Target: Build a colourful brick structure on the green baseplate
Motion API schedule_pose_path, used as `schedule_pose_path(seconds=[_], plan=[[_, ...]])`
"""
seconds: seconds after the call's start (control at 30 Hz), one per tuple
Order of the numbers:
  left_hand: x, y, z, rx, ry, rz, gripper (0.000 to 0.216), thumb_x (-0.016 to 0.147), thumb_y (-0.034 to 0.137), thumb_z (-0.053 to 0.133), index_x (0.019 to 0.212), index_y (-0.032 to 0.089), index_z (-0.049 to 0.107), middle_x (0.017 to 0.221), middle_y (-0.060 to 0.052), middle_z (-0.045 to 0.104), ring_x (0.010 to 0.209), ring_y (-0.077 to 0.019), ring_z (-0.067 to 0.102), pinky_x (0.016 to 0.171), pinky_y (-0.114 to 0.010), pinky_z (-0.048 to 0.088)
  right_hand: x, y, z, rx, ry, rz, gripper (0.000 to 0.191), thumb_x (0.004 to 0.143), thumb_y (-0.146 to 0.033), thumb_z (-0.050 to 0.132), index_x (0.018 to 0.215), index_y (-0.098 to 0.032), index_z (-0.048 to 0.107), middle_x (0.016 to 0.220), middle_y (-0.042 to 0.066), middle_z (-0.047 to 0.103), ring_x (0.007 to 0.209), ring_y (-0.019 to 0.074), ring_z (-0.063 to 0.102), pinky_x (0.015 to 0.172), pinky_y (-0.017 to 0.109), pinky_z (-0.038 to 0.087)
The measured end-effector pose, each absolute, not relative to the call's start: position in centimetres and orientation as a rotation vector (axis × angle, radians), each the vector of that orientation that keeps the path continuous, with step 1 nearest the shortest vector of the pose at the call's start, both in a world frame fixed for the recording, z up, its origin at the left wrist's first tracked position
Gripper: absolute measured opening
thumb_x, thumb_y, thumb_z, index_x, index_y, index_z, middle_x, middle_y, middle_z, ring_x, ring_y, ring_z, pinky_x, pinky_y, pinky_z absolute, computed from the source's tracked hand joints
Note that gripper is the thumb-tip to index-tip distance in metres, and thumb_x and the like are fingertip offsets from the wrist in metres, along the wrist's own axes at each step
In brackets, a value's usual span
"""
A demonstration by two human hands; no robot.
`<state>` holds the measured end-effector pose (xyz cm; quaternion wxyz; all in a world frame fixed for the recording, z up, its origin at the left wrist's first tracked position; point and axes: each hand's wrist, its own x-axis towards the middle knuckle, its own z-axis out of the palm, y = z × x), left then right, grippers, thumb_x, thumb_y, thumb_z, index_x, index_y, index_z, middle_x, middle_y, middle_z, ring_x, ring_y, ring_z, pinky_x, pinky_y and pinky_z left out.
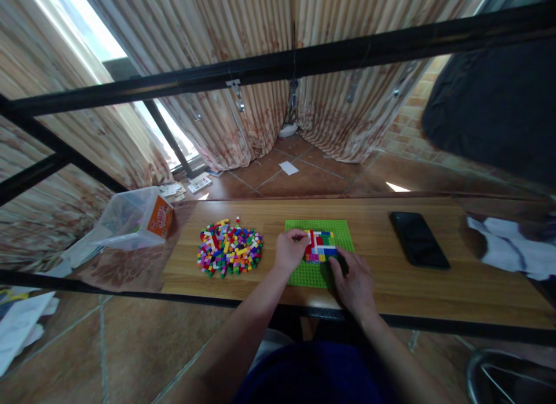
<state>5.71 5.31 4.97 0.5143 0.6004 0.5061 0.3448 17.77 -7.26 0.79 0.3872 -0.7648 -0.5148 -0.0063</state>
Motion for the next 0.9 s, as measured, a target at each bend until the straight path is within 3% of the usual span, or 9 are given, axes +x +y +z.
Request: schedule_pose_path(seconds=[0.47,0.9], plan=[[6.2,5.9,4.2,1.206,1.251,0.756,0.001,0.063,0.015,0.069,0.062,0.015,0.069,0.050,0.003,0.059,0.047,-0.0091,0.051,0.049,-0.020,0.039,18.1,-7.2,0.3,-1.870,-1.305,-0.006,0.046,0.092,-0.051,0.047,0.115,-0.015,0.066,0.104,0.014,0.070,0.097,0.0260,0.061,0.089,0.045,0.049],[2.4,2.4,5.7,1.382,1.133,0.890,0.009,0.075,0.020,0.064,0.071,0.016,0.072,0.066,0.000,0.068,0.062,-0.0125,0.059,0.061,-0.023,0.044,18.5,-7.4,0.2,-1.929,-1.376,-0.028,0.059,0.092,-0.059,0.040,0.115,-0.011,0.065,0.105,0.017,0.069,0.099,0.0282,0.061,0.090,0.045,0.047]])
